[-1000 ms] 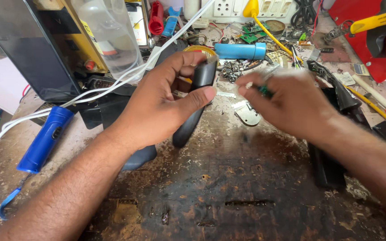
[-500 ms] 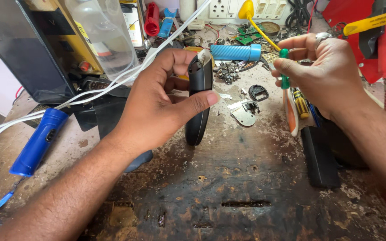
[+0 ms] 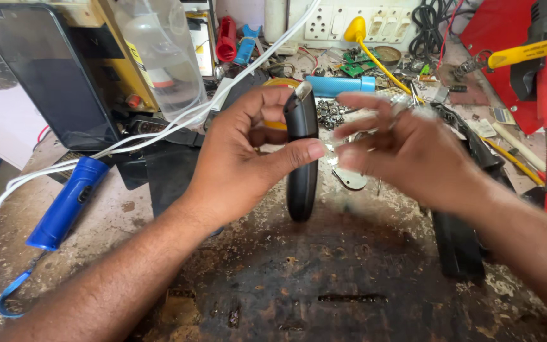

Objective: The person unscrews the back cover of a black handheld electronic device, removes the cover, and then uses tweezers to detach a ribbon cable from the circuit board. They remove the battery and a small metal component, then reinsert the battery and metal component into the device housing.

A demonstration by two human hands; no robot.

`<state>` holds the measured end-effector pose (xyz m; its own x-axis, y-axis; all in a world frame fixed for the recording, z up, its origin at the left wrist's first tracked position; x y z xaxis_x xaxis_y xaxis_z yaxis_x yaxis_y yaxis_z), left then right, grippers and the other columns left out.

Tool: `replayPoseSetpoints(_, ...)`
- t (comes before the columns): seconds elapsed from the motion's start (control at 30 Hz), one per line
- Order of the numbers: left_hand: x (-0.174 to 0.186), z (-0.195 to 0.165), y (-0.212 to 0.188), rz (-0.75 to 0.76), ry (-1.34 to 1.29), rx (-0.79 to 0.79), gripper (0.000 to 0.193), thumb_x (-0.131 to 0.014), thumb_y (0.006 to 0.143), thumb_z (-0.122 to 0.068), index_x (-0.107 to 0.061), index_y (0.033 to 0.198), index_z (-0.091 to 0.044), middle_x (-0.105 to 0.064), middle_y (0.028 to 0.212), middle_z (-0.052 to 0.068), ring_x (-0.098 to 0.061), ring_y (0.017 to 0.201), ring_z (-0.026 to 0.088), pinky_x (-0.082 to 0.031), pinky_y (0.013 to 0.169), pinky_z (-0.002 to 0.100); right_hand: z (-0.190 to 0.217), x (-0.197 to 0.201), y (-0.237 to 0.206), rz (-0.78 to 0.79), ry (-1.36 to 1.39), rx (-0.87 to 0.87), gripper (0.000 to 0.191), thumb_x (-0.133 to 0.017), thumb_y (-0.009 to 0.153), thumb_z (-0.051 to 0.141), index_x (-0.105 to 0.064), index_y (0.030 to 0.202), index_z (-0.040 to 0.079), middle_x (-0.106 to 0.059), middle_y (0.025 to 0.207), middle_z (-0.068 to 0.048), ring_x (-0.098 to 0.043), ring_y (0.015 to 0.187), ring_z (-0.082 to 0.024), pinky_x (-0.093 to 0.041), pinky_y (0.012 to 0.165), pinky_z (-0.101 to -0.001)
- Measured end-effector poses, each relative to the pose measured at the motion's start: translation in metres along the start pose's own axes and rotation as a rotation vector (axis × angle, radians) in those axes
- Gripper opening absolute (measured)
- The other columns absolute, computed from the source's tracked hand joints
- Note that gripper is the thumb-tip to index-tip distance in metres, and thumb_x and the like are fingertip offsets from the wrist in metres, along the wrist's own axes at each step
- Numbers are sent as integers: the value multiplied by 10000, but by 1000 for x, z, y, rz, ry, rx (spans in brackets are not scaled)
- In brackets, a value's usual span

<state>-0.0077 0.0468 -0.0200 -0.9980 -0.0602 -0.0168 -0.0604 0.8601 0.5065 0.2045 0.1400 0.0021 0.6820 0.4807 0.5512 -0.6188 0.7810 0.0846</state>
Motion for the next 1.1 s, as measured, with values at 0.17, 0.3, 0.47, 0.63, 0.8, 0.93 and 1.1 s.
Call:
replayPoseSetpoints(0.17,-10,3,-5,-17,-82,-35,569,-821,916,-110,-526,1389,7,-718,1156,64,-729,1075,153,-631,964,331,3,-38,-10,234,219,20,781,-829,810,156,-465,1497,81,-775,1125,-80,-744,995,-112,-609,890,-299)
replayPoseSetpoints(0.3,-11,4,-10,33,-18,-61,731,-824,888,-173,-428,1487,-35,-644,1221,40,-659,1168,135,-601,999,334,0,-37,-3,213,234,43,902,-813,822,128,-292,1557,99,-777,1135,-96,-753,998,-118,-616,879,-304)
replayPoseSetpoints(0.47,-14,15,-5,190,-130,212,593,-789,899,-231,-573,1412,-28,-702,1197,39,-706,1069,122,-610,930,309,3,-34,-3,169,183,50,1191,-804,771,70,-1,1635,238,-756,1155,-115,-757,929,-125,-623,806,-303)
replayPoseSetpoints(0.63,-10,8,-4,137,37,229,438,-759,893,-217,-689,1290,-44,-750,1111,41,-695,858,79,-595,755,255,15,-36,-6,231,261,96,1296,-772,790,9,172,1600,374,-708,1273,-104,-728,935,-98,-612,788,-291)
replayPoseSetpoints(0.8,-9,-3,-8,176,183,204,387,-748,906,-223,-705,1253,-58,-790,966,21,-722,787,49,-622,697,244,21,-39,-8,324,345,127,1303,-753,820,-24,196,1608,396,-680,1341,-91,-674,986,-72,-586,851,-285)
replayPoseSetpoints(0.93,-8,-4,-10,185,203,211,379,-744,906,-233,-714,1245,-66,-792,942,16,-720,769,47,-620,688,248,20,-41,-9,349,397,140,1302,-755,816,-31,179,1618,394,-650,1360,-117,-665,1025,-80,-591,860,-301)
replayPoseSetpoints(1.1,-8,1,-8,127,169,120,408,-744,944,-246,-687,1288,-34,-773,1049,46,-732,905,71,-632,793,253,19,-39,-8,348,352,94,1272,-719,822,-24,211,1574,410,-635,1416,-113,-710,1007,-118,-616,831,-308)
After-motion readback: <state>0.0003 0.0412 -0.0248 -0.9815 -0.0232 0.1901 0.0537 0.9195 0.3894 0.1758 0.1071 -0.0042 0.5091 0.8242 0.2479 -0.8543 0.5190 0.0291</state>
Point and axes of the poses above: each hand's wrist, its own y-axis towards the middle knuckle, its own x-axis out of the back of the hand, z = x × y, the point moved 3 cm from there along y, towards the middle knuckle
